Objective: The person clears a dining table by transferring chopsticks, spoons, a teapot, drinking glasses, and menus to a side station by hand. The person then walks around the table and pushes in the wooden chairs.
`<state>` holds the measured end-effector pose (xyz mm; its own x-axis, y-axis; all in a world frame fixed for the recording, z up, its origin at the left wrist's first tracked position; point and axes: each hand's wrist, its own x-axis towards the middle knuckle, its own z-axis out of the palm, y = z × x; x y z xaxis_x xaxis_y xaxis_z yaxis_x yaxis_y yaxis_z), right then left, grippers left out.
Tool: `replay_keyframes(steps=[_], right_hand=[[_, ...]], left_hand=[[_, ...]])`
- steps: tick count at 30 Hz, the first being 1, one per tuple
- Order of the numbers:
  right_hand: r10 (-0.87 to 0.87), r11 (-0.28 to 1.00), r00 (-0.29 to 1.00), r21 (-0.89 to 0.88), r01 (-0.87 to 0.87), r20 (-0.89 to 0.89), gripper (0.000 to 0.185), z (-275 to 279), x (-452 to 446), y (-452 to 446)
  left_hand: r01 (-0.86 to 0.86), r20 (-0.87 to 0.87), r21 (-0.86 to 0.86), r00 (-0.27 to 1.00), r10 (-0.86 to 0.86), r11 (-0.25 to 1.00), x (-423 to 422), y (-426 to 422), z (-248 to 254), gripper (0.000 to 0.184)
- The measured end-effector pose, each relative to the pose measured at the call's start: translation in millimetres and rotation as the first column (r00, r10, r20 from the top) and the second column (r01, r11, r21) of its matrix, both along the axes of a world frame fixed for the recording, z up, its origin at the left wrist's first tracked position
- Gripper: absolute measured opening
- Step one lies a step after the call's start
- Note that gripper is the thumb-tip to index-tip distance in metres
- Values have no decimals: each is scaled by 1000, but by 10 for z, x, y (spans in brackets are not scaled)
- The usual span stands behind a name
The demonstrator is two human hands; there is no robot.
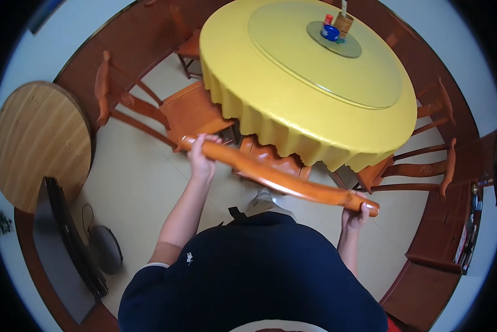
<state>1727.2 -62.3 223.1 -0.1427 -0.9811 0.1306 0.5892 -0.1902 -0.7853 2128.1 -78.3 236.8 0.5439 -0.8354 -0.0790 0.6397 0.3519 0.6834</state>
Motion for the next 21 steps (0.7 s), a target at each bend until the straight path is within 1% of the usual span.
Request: replay_keyframes(steps=[2,4,5,6,8,10,12,13,14,15,16,17,18,19,20,21], right_hand=[[-23,999,1000,-23,23,11,38,-55,18,5],[-68,998,997,-8,67,-48,38,-74,-5,8],[-60,998,998,-8,60,-25,39,-57,20,24],[-20,999,999,-26,19,-43,41,-57,19,38],[-108,993,993,-53,106,-40,43,-32,131,134],[-265,960,954,131,247,138,43,-90,150,315],[-450,840,892,321,437,-38,39,-243,377,536],[-115,954,989,266,135,-90,35,-771,192,664],[226,957,961,221,-188,-161,32,-1286,24,700],[238,923,829,384,-30,-507,29,-1389,457,854],[434,772,769,634,-48,-469,28,-1624,772,961],[680,585,623,798,-146,-385,25,-2172,954,1001],[877,460,120,740,-491,-465,38,-2899,1101,901],[871,346,-226,870,-350,-437,40,-3446,1192,880],[810,326,-419,909,-259,-410,42,-3050,1956,768],[723,342,-544,905,-253,-426,44,-3234,2362,562]], left_hand=[[80,27,20,996,-81,997,43,87,30,22],[154,203,54,966,-162,987,156,146,-50,25],[203,257,93,941,-221,975,226,186,-124,27],[172,326,148,921,-212,974,256,261,-121,26],[173,457,268,843,-283,948,369,487,-124,25],[322,400,255,824,-402,912,511,716,-362,26],[450,302,377,766,-567,809,677,965,-511,24],[490,254,406,750,-611,771,773,1055,-555,24],[531,208,429,729,-652,730,885,1109,-580,24],[538,222,438,712,-666,720,1030,1135,-573,25],[542,237,445,697,-677,713,1189,1136,-569,26],[542,248,442,692,-678,715,1384,1126,-602,27],[536,261,435,694,-671,723,1589,1110,-648,27],[515,277,451,696,-662,730,1810,1116,-743,27],[484,297,471,700,-649,737,2068,1122,-826,27],[435,265,548,720,-641,715,2304,1189,-889,26]])
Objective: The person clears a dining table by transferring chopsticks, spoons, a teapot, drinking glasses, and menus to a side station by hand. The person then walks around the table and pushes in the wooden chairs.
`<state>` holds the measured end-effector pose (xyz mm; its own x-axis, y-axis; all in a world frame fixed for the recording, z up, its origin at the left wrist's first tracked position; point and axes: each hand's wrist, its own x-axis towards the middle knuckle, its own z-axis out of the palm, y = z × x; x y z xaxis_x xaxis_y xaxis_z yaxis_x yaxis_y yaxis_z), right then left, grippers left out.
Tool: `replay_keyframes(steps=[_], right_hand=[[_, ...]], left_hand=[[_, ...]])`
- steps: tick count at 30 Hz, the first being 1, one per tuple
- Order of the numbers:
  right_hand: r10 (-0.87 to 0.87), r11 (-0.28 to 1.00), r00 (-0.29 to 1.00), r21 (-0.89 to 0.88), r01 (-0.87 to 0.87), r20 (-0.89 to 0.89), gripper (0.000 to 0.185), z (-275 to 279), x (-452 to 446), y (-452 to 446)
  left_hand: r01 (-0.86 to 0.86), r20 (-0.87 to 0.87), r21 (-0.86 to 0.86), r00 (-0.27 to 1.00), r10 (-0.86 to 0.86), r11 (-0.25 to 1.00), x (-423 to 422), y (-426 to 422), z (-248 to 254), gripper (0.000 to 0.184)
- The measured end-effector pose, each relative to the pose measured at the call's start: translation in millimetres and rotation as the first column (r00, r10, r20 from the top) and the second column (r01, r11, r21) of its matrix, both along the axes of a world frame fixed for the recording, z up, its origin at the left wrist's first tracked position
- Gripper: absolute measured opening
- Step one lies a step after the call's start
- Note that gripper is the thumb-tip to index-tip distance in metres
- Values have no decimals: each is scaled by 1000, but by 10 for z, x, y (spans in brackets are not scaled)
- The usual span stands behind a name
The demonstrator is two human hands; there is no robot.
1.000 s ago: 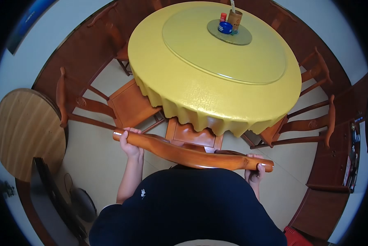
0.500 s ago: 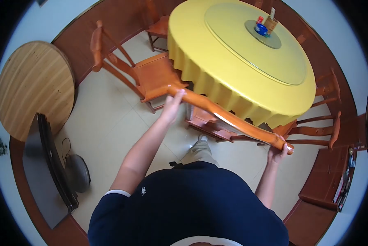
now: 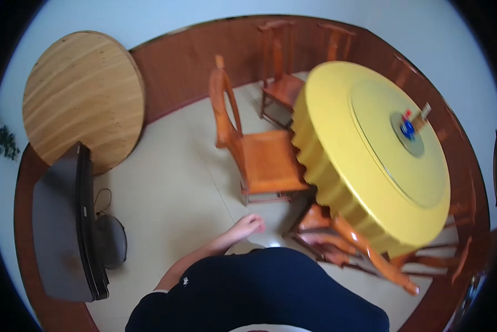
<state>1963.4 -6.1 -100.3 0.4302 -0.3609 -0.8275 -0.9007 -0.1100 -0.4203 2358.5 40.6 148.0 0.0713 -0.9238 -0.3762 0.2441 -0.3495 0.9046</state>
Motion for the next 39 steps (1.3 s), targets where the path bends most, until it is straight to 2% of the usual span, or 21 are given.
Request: replay_keyframes(steps=[2,4,5,7,8,10,11,13,15,17,18,19,21,23,26,27,30,32,35,36,39], right_hand=[[145,978,989,-152,-144,-6,49,364,1091,-473],[161,940,984,-314,-130,76,54,857,2139,-798],[123,929,977,-366,-51,176,65,1478,2660,-923],[100,859,863,-481,176,495,86,1898,3487,-1073],[212,765,798,-605,223,563,90,2072,3864,-1121],[234,724,652,-577,378,721,91,2660,4464,-1139],[224,719,666,-582,380,711,91,2787,4677,-1178],[124,749,288,-280,600,950,93,2881,5009,-1218],[170,709,366,-371,599,915,91,2872,5078,-1220],[83,691,206,-205,693,975,87,2634,5161,-1096],[-27,671,82,-42,740,996,81,2413,5198,-993],[-34,609,82,-45,792,996,81,2407,5309,-964],[-32,526,-224,207,825,974,79,2432,5526,-833],[-21,284,-196,194,939,980,71,2752,5753,-752],[-66,153,-390,395,906,919,58,2909,5912,-715],[-43,102,-388,391,915,921,58,2926,5944,-701],[-71,32,-491,494,869,868,46,3025,6041,-699],[-62,21,-473,475,880,879,45,3039,6037,-737],[-67,0,-472,473,881,879,43,3057,6069,-731],[-60,-6,-481,482,876,875,43,3068,6066,-746],[32,-47,-563,564,824,826,38,3071,5933,-895]], left_hand=[[-69,54,113,997,63,991,570,106,63,25],[-140,22,128,990,139,982,1025,329,209,23],[-145,19,142,989,144,979,1239,370,232,23],[-337,44,232,941,336,913,1704,360,268,23],[-333,29,235,942,336,913,1915,315,249,23],[-489,-28,241,860,510,838,2260,203,162,23],[-473,-40,249,867,497,845,2453,85,132,23],[-436,-87,205,884,460,876,2901,-197,72,23],[-327,-83,208,933,350,922,3412,-536,-34,23],[-276,-148,23,950,276,961,3907,-903,-137,26],[-267,-134,-8,955,263,964,4152,-1129,-107,28],[-256,-125,-46,960,249,966,4397,-1401,-47,30],[-249,-107,-116,966,237,962,4832,-1962,158,38],[-316,-133,-238,947,292,918,5065,-2490,471,44],[-256,-202,-312,959,200,915,5427,-3310,502,47],[-247,-290,-343,945,148,906,5444,-3504,580,45],[-184,-464,-366,886,-8,912,5361,-3860,735,43],[-132,-540,-364,836,-93,922,5303,-4054,777,43],[-172,-575,-285,818,-25,943,5283,-4208,758,26],[-219,-591,-194,804,64,956,5175,-4145,946,21],[-221,-611,-231,791,36,947,5105,-4193,891,17]])
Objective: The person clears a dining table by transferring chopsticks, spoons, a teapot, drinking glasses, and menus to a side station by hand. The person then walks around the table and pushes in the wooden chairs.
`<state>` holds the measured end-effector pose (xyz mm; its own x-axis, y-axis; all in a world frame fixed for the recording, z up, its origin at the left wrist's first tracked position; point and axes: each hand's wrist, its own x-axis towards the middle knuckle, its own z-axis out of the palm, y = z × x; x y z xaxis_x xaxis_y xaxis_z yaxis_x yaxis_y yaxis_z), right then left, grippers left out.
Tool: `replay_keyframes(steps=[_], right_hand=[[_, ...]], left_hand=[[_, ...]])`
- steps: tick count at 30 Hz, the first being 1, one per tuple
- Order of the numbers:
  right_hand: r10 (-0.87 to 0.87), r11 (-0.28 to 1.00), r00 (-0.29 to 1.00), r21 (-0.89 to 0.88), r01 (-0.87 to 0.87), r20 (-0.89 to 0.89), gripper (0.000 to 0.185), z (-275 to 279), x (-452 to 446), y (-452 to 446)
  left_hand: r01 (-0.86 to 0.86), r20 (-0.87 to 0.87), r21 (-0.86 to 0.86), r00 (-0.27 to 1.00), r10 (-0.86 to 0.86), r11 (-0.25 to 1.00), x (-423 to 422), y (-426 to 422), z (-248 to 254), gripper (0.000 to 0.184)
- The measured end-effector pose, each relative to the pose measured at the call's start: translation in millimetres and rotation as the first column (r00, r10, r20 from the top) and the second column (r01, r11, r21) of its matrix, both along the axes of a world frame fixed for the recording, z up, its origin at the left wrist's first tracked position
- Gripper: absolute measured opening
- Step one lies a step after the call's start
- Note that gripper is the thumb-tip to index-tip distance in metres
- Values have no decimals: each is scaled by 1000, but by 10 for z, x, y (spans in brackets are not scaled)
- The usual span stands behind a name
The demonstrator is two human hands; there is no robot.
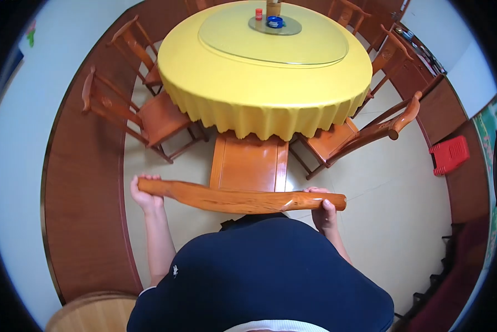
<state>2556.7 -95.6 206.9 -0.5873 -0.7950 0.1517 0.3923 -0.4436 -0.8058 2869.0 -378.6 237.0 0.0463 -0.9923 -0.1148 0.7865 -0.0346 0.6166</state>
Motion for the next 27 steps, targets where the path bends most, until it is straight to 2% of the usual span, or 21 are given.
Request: replay_keyframes(steps=[5,8,13,16,22,27], right_hand=[[-9,1000,1000,-10,9,29,38,7,-349,-326],[10,1000,999,-25,-10,-34,39,-23,-455,-509],[-25,999,999,-44,26,36,37,11,-661,-786],[-40,998,999,-40,39,-12,40,11,-778,-962],[-37,997,999,-61,38,17,40,44,-975,-1264],[-67,997,997,-34,68,35,40,50,-1030,-1375]], left_hand=[[6,-2,45,1000,-6,999,-309,-199,39,15],[26,-20,9,999,-26,1000,-461,-426,35,16],[66,-5,-24,998,-66,998,-671,-676,25,17],[78,-37,-46,996,-79,996,-756,-845,12,17],[51,-31,-72,998,-53,996,-891,-1082,-23,19],[100,-81,-73,991,-106,992,-983,-1221,-15,19]])
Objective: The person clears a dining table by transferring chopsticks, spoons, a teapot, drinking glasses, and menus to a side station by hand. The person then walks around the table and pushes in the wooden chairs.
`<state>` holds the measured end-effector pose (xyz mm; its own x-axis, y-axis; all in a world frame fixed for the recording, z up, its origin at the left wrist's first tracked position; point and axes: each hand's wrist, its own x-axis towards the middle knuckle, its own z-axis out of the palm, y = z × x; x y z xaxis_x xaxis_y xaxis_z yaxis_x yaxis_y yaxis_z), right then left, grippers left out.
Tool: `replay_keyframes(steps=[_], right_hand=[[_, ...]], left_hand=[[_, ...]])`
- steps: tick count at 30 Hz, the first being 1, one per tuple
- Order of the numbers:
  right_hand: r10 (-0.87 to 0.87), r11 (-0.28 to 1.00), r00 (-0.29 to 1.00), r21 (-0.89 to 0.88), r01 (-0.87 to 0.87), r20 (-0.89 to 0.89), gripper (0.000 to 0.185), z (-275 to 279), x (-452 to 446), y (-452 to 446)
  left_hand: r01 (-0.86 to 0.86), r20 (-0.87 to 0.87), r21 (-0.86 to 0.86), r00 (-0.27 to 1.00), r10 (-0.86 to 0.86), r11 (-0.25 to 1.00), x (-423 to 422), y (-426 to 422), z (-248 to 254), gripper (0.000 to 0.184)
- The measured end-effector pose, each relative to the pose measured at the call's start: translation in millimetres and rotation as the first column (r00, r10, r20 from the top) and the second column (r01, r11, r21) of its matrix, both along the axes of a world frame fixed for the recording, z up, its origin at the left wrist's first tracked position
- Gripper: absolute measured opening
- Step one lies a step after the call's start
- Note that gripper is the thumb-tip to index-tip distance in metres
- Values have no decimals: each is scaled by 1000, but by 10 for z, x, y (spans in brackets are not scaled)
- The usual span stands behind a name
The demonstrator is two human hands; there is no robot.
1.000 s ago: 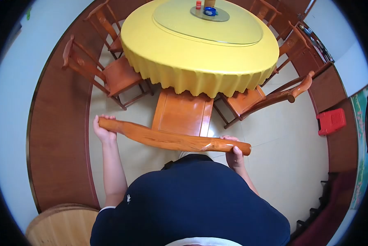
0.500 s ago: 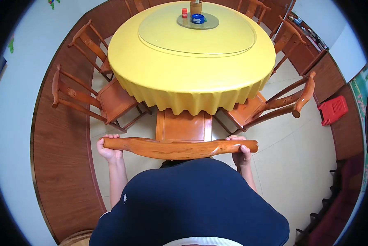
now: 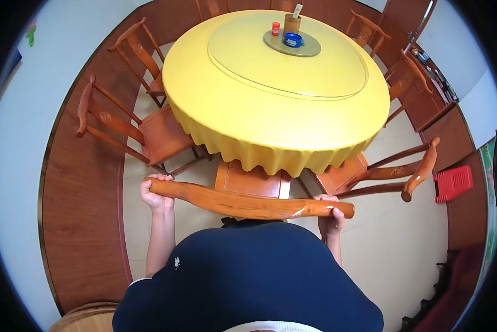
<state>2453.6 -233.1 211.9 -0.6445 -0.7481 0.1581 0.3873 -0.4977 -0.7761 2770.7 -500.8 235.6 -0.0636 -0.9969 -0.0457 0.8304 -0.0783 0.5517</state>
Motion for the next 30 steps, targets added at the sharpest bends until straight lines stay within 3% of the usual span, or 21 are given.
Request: replay_keyframes(steps=[10,21,23,24,25,27,29,30], right_hand=[[55,998,996,-24,-57,-64,41,10,-25,-113],[28,1000,991,14,-27,-127,43,-40,30,-77],[1,998,995,55,5,-104,46,-54,43,-77],[-24,996,983,85,40,-182,52,-69,40,-82],[-113,975,976,170,145,-184,61,-118,101,-70],[-268,889,876,246,385,-401,70,-271,232,-150],[-113,739,831,513,437,-545,70,-667,332,-178],[394,831,749,554,-43,-533,49,42,400,-745]], left_hand=[[47,36,-81,998,-44,996,-12,-184,-87,19],[15,85,-41,996,-12,999,36,-164,-145,21],[-6,105,-23,994,8,1000,24,-148,-109,21],[6,120,-34,993,-2,999,17,-129,-86,21],[-17,125,-31,992,21,999,17,-110,-68,21],[36,161,37,986,-41,999,38,-89,-30,24],[93,300,33,949,-98,995,51,-26,-17,30],[121,357,60,925,-134,991,83,22,-78,30]])
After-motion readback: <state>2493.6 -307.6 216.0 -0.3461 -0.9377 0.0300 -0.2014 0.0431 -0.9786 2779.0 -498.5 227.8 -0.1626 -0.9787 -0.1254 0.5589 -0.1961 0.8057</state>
